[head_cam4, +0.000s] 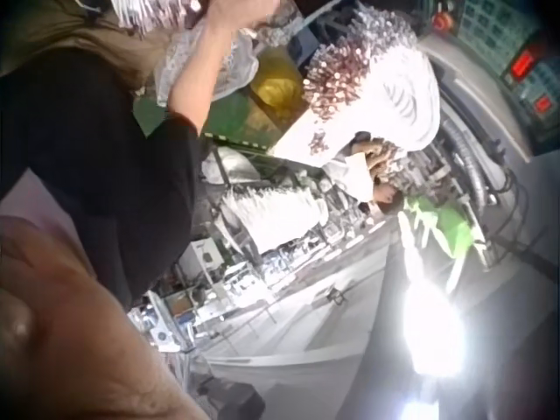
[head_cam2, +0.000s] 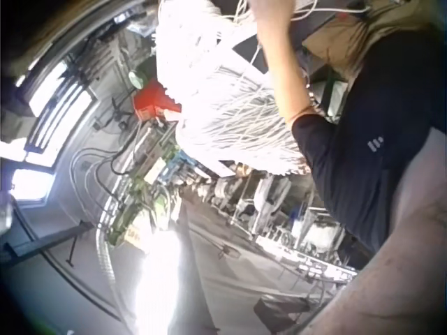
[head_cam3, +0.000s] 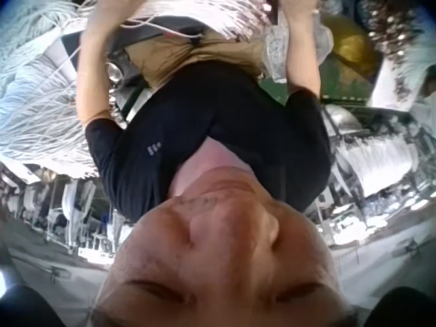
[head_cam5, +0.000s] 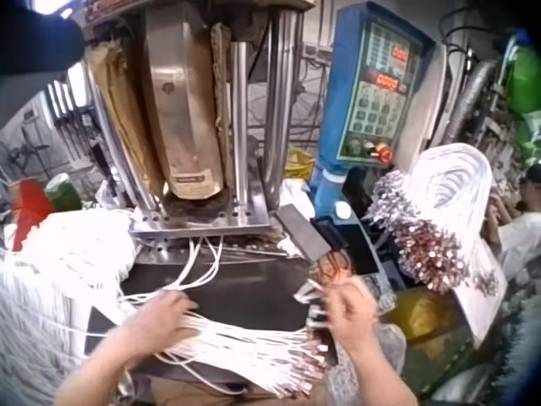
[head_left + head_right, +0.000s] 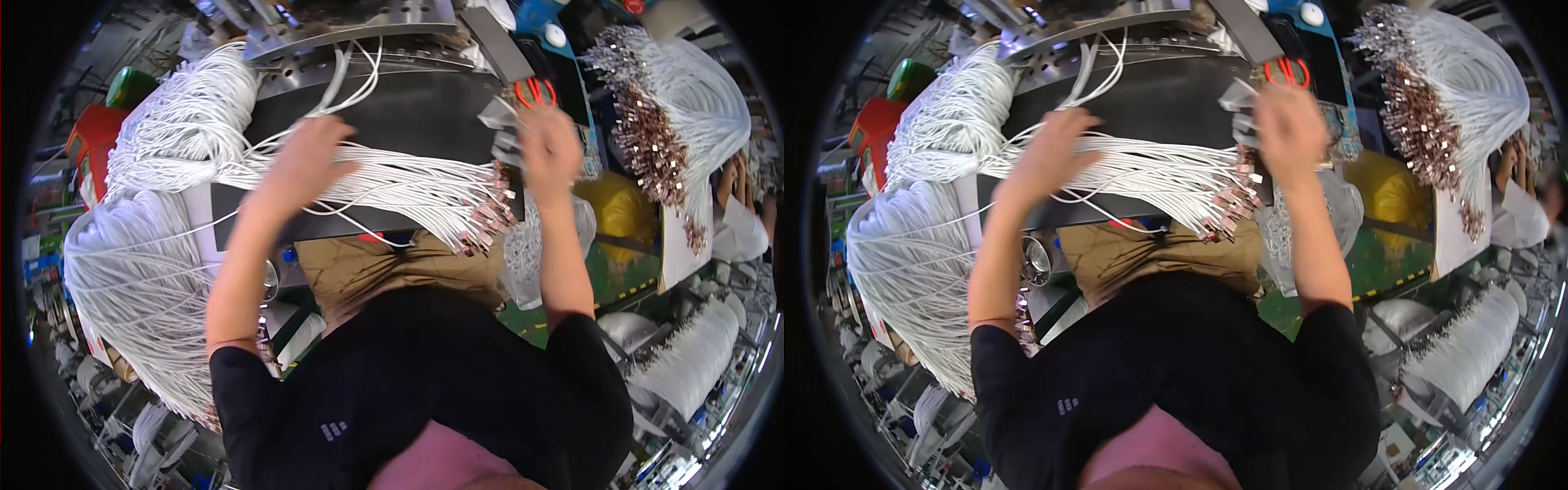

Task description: Sorting and arranging bundles of white wires into a fixture at an assembly station.

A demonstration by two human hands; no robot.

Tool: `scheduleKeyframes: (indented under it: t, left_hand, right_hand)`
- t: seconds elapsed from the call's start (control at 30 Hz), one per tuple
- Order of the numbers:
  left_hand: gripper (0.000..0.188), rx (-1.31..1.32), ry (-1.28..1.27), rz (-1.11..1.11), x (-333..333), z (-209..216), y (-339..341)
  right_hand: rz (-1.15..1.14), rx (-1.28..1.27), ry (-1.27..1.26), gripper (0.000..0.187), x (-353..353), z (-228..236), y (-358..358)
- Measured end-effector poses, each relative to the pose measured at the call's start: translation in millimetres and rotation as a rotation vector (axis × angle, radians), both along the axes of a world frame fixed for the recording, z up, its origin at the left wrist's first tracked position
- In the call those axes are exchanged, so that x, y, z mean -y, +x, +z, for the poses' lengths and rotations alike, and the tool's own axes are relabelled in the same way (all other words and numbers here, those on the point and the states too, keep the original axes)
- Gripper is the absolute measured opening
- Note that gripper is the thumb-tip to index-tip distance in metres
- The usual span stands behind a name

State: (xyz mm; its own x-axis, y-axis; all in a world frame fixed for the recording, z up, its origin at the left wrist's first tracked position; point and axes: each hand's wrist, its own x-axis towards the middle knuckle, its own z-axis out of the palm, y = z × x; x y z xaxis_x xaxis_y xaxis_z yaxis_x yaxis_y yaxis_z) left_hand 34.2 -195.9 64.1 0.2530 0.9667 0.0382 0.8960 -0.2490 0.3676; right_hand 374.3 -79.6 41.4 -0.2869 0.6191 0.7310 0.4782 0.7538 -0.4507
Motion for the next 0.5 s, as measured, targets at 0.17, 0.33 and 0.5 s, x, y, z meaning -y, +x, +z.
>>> scheduleKeyframes:
  t: [0.17, 0.33, 0.5]
  left_hand:
    - [0.031, -0.12, -0.463, -0.002, -25, 33, -40]
    - [0.028, 0.418, -0.176, 0.198, -38, 14, -60]
    - [0.038, 0.189, -0.207, 0.143, -37, 14, 22]
  right_hand:
    - [-0.817, 0.078, -0.48, 0.024, 85, -148, 220]
    - [-0.786, 0.404, -0.775, 0.026, 171, -263, 265]
    - [-0.271, 0.029, -0.238, 0.04, 83, -29, 53]
